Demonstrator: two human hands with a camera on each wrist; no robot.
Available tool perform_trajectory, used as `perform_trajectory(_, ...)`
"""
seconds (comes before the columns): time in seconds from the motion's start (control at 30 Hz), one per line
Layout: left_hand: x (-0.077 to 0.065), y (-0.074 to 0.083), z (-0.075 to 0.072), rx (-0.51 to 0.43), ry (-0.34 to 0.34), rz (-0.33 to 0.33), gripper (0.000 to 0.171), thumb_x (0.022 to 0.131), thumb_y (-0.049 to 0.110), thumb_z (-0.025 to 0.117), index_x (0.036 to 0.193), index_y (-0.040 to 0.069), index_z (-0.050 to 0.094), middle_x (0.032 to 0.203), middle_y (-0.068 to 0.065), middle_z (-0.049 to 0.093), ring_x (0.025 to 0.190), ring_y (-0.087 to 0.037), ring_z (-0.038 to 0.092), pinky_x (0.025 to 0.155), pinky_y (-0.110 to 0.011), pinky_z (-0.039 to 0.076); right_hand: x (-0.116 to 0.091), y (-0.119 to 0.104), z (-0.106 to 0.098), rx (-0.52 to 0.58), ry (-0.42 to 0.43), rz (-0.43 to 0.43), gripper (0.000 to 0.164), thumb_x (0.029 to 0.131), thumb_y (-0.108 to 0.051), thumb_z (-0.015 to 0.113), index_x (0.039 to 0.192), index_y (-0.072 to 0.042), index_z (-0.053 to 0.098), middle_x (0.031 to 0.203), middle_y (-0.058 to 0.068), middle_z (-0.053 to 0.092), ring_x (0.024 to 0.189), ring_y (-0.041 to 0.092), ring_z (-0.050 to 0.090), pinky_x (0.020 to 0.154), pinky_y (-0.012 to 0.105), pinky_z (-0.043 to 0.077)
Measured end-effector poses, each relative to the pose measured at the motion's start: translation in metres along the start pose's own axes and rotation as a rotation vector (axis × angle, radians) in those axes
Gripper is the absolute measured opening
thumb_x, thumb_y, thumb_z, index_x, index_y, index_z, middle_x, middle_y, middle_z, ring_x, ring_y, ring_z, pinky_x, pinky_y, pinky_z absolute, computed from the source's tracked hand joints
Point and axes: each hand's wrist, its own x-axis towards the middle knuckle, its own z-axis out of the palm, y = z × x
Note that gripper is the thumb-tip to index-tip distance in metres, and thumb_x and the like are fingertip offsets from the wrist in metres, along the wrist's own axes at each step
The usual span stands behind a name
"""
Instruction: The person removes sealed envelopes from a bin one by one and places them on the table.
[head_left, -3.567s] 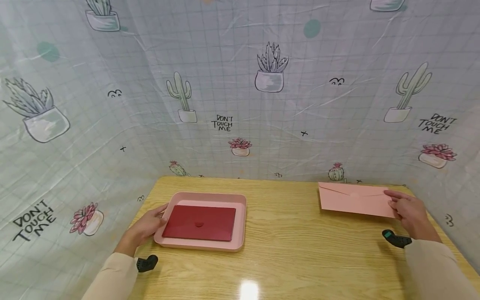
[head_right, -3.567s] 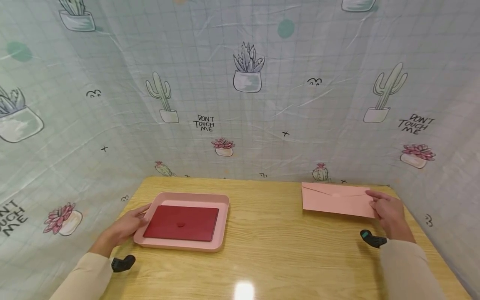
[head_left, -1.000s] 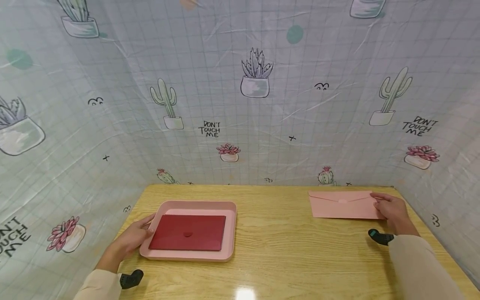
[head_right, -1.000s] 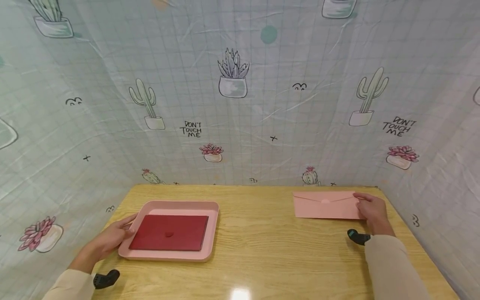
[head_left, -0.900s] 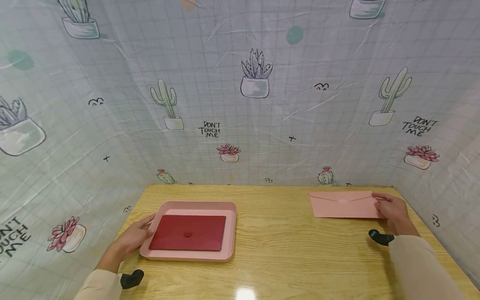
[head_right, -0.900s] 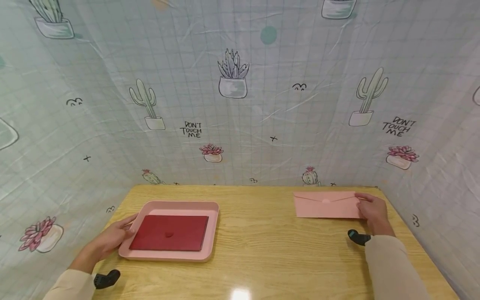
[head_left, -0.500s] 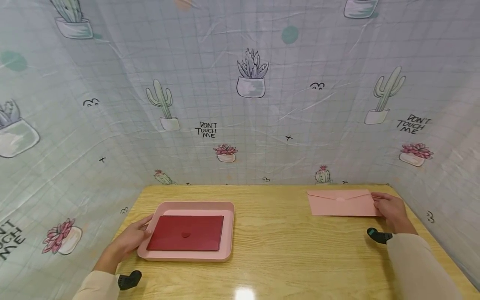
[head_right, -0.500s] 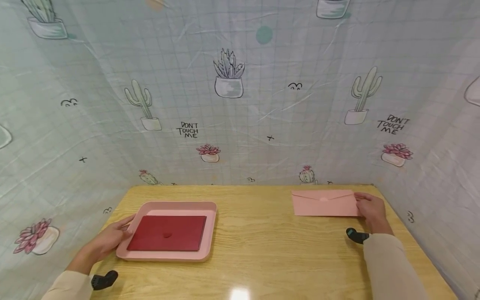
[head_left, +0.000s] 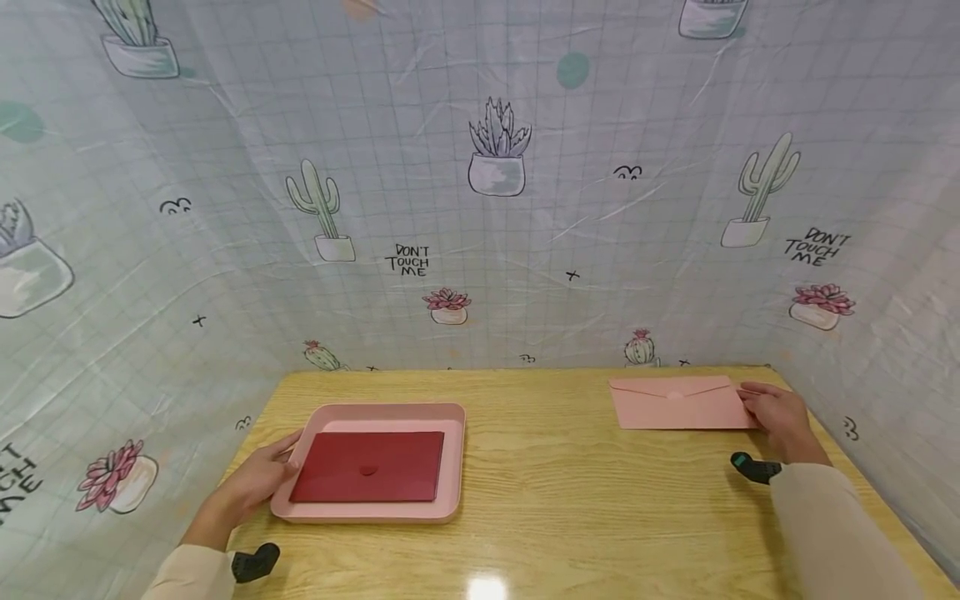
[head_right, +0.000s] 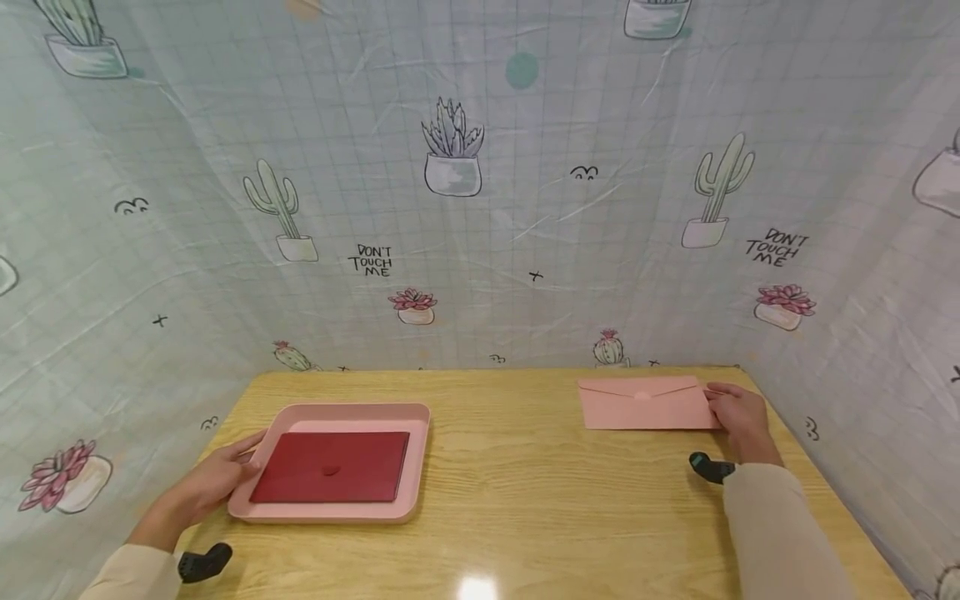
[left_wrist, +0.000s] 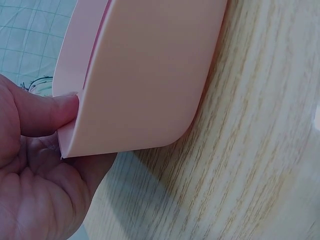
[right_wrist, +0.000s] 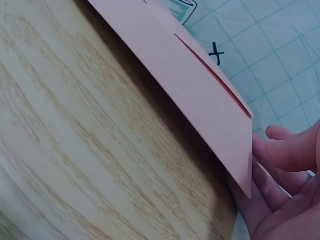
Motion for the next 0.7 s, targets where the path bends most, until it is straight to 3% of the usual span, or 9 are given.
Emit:
perform_trajectory(0.2, -0.0012, -0.0010, -0.0002, -0.006, -0.006, 0.008, 0.067, 0.108, 0.002, 0.039, 0.166, 0.001, 0.007, 0.165, -0.041, 0.019, 0.150, -0.057, 0.033, 0.113, -0.058, 0.047, -0.0007, 0.0002, -0.0012, 0.019, -0.024, -0.023, 0.059, 0.105, -0.002, 0.042, 0.162, 0.005, 0.026, 0.080, -0.036, 0.058, 0.073, -0.019, 0.056, 0.070, 0.013, 0.057)
perform_trajectory(0.43, -0.0007, -0.0017, -0.0016, -0.002, -0.010, 0.020, 0.066, 0.108, 0.002, 0.038, 0.166, 0.000, 0.007, 0.164, -0.040, 0.020, 0.150, -0.056, 0.034, 0.113, -0.057, 0.048, 0.0005, 0.0024, -0.0022, -0.024, 0.006, -0.023, 0.057, 0.106, -0.004, 0.044, 0.160, 0.006, 0.031, 0.080, -0.035, 0.057, 0.073, -0.020, 0.055, 0.069, 0.011, 0.055)
perform_trajectory(0.7, 0.0017, -0.0028, -0.0021, -0.012, -0.020, 0.018, 0.066, 0.107, 0.000, 0.036, 0.166, -0.001, 0.005, 0.165, -0.040, 0.018, 0.151, -0.055, 0.033, 0.115, -0.059, 0.046, -0.0027, 0.0043, -0.0088, 0.015, -0.038, -0.062, 0.057, 0.107, -0.005, 0.044, 0.160, 0.011, 0.027, 0.081, -0.036, 0.056, 0.076, -0.018, 0.060, 0.073, 0.013, 0.058)
